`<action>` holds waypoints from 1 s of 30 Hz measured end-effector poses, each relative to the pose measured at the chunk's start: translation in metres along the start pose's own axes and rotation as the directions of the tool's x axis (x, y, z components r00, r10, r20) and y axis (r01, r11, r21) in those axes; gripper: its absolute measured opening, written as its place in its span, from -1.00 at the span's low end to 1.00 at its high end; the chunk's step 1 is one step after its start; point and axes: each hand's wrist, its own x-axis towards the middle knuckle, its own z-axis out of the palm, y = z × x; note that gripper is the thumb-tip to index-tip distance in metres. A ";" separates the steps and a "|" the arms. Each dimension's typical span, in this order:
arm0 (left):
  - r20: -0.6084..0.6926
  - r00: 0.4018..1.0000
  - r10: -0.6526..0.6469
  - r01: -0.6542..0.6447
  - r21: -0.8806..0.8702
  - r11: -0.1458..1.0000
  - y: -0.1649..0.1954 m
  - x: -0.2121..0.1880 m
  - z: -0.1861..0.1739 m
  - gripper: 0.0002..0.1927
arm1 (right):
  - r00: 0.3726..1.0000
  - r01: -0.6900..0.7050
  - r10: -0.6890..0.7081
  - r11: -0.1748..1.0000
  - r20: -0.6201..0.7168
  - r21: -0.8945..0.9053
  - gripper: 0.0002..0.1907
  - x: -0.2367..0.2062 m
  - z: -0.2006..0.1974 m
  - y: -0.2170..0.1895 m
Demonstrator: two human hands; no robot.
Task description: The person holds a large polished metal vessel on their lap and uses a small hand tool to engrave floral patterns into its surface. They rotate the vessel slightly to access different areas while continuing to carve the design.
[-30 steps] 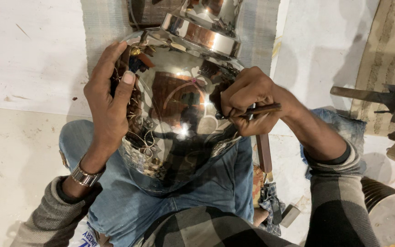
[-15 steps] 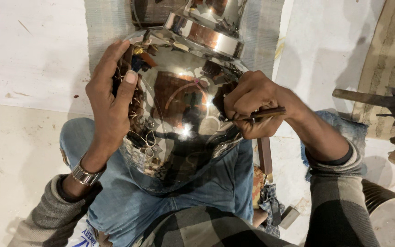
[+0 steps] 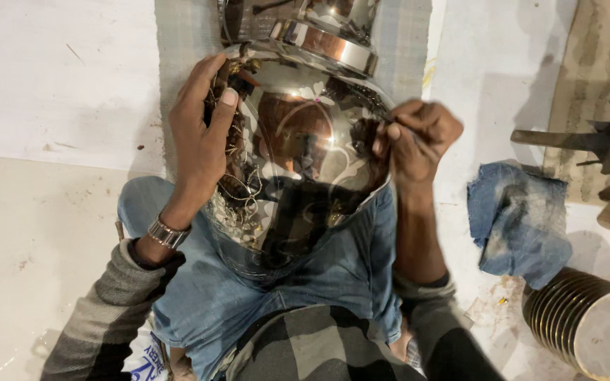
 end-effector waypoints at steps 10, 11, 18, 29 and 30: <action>-0.046 0.999 0.022 -0.023 -0.015 1.000 0.001 -0.006 -0.006 -0.44 | 0.983 -0.108 0.139 0.966 0.119 -0.236 -0.75 -0.014 0.033 -0.043; -0.043 0.999 0.006 -0.007 -0.035 0.999 0.002 -0.006 -0.007 -0.43 | 0.974 -0.111 0.155 0.962 0.164 -0.248 -0.73 -0.003 0.033 -0.042; -0.078 0.994 0.073 -0.072 0.016 0.997 -0.002 -0.009 -0.011 -0.44 | 0.880 -0.325 0.419 0.875 0.223 -0.359 -0.77 0.062 0.052 -0.023; -0.078 0.996 0.051 -0.049 0.031 0.998 -0.011 -0.007 -0.009 -0.36 | 0.766 -0.456 0.596 0.768 0.240 -0.450 -0.69 0.085 0.058 -0.019; -0.078 0.996 0.047 -0.045 0.028 0.999 -0.011 -0.007 -0.009 -0.35 | 0.757 -0.463 0.594 0.782 0.274 -0.417 -0.69 0.087 0.059 -0.020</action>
